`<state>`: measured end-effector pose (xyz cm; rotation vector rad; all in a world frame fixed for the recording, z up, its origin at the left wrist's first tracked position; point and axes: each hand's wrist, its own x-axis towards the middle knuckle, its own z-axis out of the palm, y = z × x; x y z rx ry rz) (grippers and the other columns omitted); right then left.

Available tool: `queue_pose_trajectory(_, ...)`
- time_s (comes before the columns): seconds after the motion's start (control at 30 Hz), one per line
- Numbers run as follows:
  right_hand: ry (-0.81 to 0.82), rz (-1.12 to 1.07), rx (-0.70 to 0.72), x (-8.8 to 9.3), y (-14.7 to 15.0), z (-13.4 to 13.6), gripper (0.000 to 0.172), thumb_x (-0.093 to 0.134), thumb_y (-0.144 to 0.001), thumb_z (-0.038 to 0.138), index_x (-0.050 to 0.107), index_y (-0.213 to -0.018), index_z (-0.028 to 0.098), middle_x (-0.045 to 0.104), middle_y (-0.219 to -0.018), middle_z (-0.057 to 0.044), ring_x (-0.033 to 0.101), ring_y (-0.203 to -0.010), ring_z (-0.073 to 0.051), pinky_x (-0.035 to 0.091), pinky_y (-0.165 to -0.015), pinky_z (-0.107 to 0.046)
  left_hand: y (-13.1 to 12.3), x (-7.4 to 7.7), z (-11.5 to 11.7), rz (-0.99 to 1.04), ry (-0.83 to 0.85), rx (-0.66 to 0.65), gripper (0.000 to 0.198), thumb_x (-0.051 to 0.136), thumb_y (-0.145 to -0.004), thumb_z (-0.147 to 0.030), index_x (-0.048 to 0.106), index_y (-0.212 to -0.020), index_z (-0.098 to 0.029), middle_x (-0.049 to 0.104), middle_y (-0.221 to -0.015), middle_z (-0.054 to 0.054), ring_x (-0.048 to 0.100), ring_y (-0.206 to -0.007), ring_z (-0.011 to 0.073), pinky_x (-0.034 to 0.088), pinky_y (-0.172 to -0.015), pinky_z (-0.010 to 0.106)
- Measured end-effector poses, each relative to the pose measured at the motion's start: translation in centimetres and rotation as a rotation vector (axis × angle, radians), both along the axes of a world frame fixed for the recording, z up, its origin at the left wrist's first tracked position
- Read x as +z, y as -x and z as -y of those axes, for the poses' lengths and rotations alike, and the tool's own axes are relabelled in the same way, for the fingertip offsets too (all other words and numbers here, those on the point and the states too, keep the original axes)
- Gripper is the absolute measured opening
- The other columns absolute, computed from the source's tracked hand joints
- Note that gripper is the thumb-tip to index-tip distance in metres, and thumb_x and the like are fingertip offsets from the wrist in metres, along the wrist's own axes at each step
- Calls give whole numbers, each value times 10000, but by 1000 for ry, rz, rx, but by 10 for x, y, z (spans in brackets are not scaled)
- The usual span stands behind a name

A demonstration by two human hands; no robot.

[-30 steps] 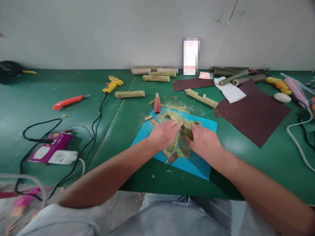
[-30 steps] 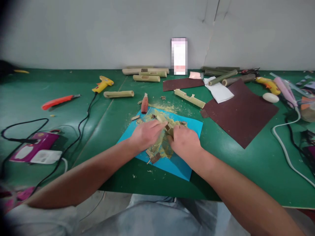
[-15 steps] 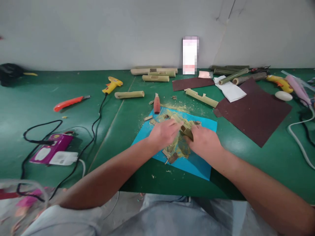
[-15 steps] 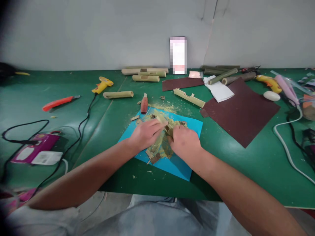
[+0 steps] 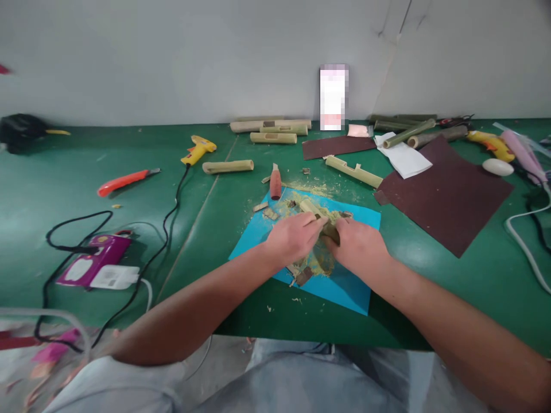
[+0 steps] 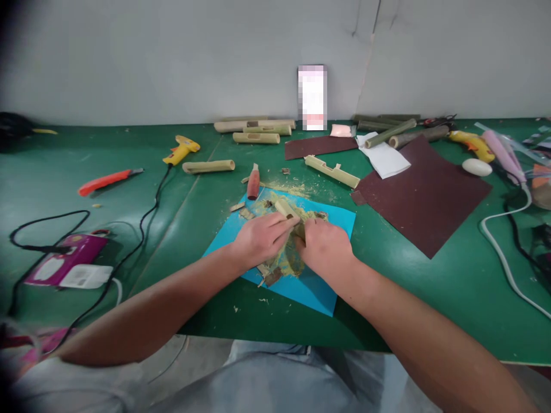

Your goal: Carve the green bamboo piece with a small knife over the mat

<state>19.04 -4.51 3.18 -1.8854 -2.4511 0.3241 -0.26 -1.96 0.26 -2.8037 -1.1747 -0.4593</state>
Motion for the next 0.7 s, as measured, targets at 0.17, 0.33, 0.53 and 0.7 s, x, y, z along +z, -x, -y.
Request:
queue_pose_trajectory(0.17,-14,-2,7,-2,-1,0,257,534,-981,424,630,-983,186,729,-961,-123,712,-872,-274,415,-599,-328,13,3,-15,83,-77,91,357,413,-1070,-268,725,-1216,-172,681,-878,70,645,-781,162,485,-631,252)
queue_pose_trajectory(0.33,-29,-12,13,-4,0,0,261,529,-982,433,623,-1002,191,725,-971,-117,710,-869,-260,408,-604,-317,21,-3,-26,262,16,119,297,525,-1042,-306,737,-1200,-171,732,-987,84,696,-887,180,570,-770,292)
queue_pose_trajectory(0.53,-11,-8,10,-3,-1,1,258,532,-984,422,631,-1010,184,725,-1004,-126,702,-904,-260,416,-631,-316,15,-4,-20,306,138,-66,308,469,-1067,-270,721,-1216,-175,748,-1008,77,708,-940,174,589,-818,295)
queue_pose_trajectory(0.7,-21,-12,16,-5,0,-1,271,516,-989,428,633,-1008,183,723,-978,-121,696,-881,-256,404,-615,-321,14,-1,-18,255,51,-22,326,446,-1071,-279,737,-1165,-166,724,-971,88,693,-923,184,592,-817,318)
